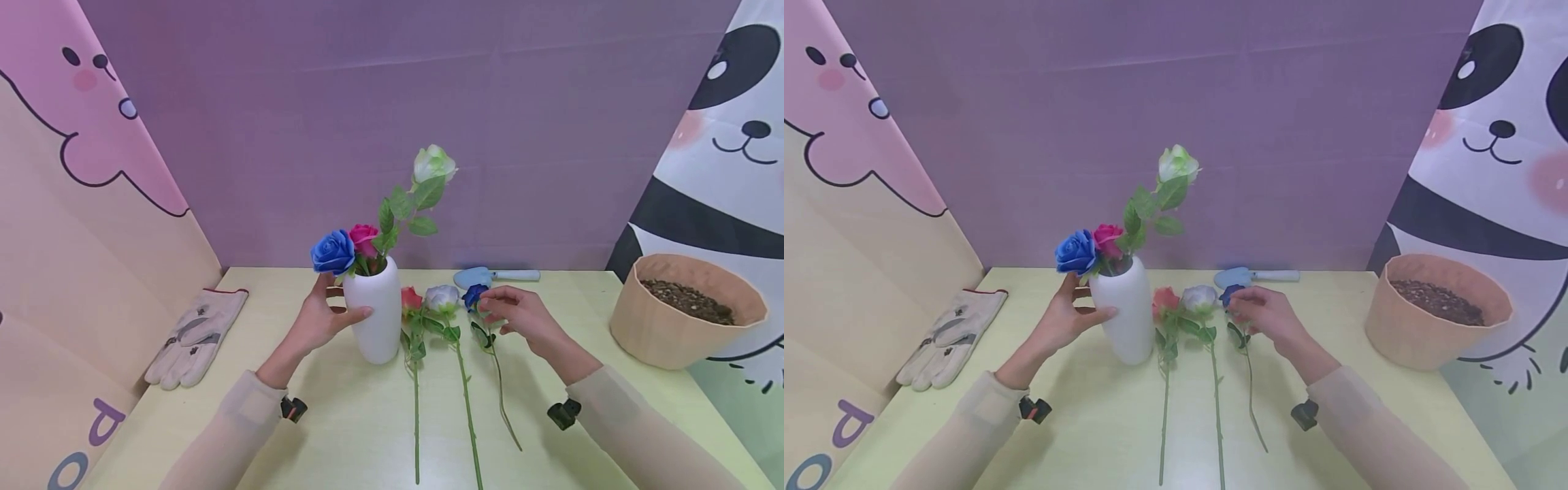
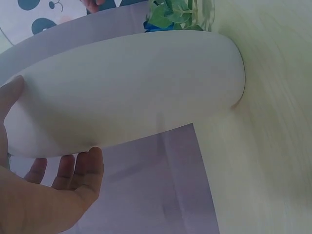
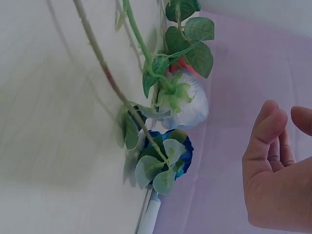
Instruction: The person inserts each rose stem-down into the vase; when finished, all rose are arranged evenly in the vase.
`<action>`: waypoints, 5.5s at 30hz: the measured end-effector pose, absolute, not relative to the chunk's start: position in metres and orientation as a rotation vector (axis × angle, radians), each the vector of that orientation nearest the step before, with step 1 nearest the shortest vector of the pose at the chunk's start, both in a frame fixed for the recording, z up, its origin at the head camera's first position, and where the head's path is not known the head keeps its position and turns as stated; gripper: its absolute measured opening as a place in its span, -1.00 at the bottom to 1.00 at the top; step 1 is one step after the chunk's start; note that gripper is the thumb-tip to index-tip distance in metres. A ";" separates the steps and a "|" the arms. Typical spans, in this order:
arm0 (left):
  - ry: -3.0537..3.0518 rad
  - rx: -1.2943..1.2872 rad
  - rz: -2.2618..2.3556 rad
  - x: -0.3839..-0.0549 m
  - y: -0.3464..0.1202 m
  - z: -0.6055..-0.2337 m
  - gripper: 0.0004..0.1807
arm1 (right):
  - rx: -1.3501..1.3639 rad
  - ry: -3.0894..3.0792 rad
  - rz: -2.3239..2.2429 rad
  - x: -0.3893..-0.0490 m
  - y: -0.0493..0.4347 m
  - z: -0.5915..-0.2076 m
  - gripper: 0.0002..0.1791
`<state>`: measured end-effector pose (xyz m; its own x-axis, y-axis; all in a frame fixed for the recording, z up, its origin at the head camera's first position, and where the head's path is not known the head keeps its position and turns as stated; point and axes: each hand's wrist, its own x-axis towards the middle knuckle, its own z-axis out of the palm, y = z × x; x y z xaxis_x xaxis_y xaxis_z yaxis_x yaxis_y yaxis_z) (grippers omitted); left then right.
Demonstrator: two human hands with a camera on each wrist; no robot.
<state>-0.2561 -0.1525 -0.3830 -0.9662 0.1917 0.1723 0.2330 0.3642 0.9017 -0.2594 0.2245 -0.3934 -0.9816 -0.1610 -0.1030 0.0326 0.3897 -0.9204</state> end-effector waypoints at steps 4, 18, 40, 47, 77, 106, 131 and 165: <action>-2.572 -0.411 -1.690 -0.258 -0.154 -0.383 -0.02 | -0.110 2.471 -1.626 -0.259 0.228 -0.395 -0.49; -2.657 -0.542 -1.685 -0.265 -0.166 -0.379 0.03 | -0.097 2.430 -1.599 -0.264 0.238 -0.402 -0.49; -2.634 -0.409 -1.689 -0.260 -0.167 -0.379 -0.17 | -0.035 2.352 -1.414 -0.266 0.260 -0.449 -0.60; -2.615 -0.380 -1.702 -0.256 -0.166 -0.377 -0.24 | -0.001 2.342 -1.386 -0.262 0.264 -0.456 -0.64; -2.614 -0.383 -1.724 -0.255 -0.166 -0.377 -0.28 | -0.020 2.269 -1.463 -0.257 0.257 -0.451 -0.65; -2.595 -0.391 -1.748 -0.256 -0.166 -0.378 -0.26 | -0.060 2.266 -1.811 -0.254 0.252 -0.394 -0.49; -2.596 -0.395 -1.740 -0.257 -0.166 -0.379 -0.26 | 0.028 1.865 -2.509 -0.248 0.220 -0.352 -0.79; -2.607 -0.405 -1.743 -0.258 -0.167 -0.379 -0.25 | -0.083 1.697 -2.879 -0.252 0.167 -0.308 -0.72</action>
